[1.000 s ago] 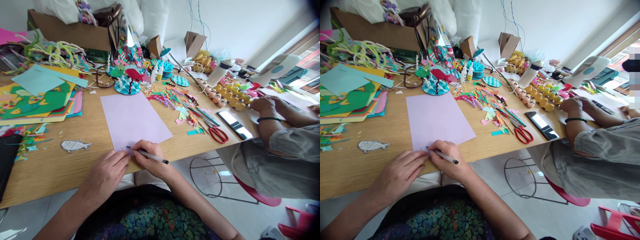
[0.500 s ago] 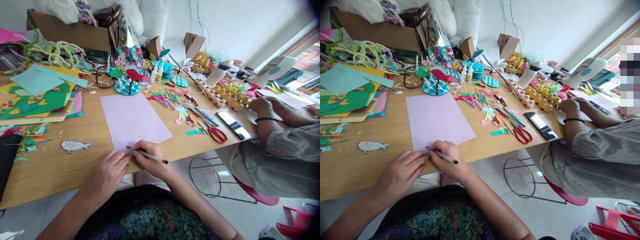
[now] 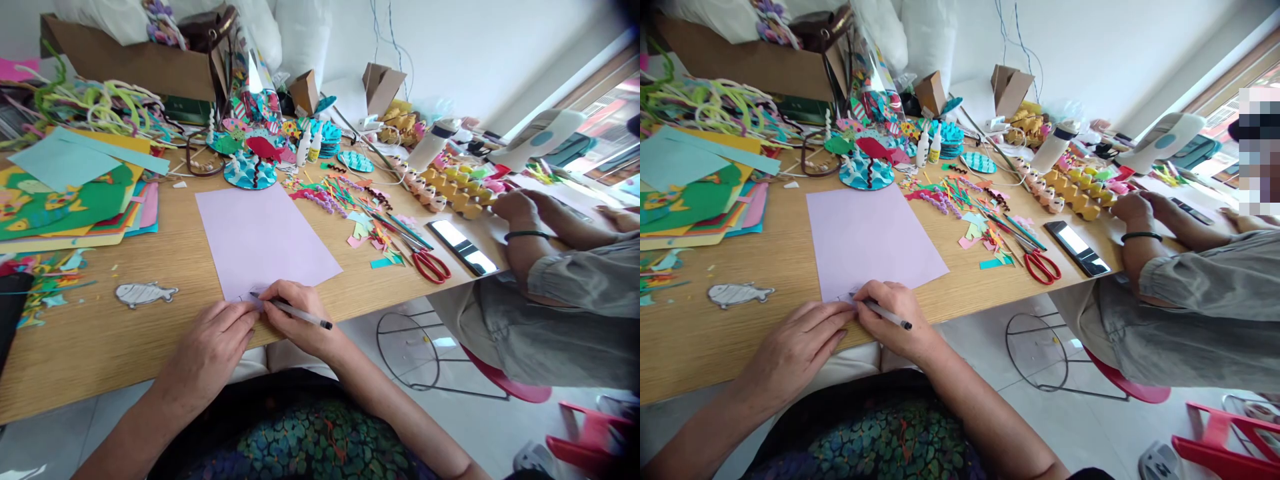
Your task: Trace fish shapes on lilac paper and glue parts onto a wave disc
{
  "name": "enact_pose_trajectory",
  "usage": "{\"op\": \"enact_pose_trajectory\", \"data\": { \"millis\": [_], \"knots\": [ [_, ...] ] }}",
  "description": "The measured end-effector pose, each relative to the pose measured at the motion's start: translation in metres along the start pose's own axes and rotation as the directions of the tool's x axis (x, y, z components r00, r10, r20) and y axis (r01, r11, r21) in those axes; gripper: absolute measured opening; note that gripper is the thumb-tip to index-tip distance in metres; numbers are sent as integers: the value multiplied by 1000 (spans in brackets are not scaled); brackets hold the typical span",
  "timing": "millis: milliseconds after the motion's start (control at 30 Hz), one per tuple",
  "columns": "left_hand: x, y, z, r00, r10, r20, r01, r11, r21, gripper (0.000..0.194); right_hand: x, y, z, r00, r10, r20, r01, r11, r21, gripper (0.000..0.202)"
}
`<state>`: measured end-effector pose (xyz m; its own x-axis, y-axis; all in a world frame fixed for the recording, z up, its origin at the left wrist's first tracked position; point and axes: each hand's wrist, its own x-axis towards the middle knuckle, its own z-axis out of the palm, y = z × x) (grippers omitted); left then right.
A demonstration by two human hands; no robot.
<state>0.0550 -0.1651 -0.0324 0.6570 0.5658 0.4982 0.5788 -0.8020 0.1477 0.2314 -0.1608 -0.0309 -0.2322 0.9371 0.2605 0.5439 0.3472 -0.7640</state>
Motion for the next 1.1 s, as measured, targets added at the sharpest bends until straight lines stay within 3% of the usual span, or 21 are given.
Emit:
{"op": "enact_pose_trajectory", "data": {
  "millis": [1100],
  "knots": [
    [0,-1,-1,1000,-9,-12,9,1000,-9,24,-1,-2,-2,999,8,-46,-7,1000,28,9]
  ]
}}
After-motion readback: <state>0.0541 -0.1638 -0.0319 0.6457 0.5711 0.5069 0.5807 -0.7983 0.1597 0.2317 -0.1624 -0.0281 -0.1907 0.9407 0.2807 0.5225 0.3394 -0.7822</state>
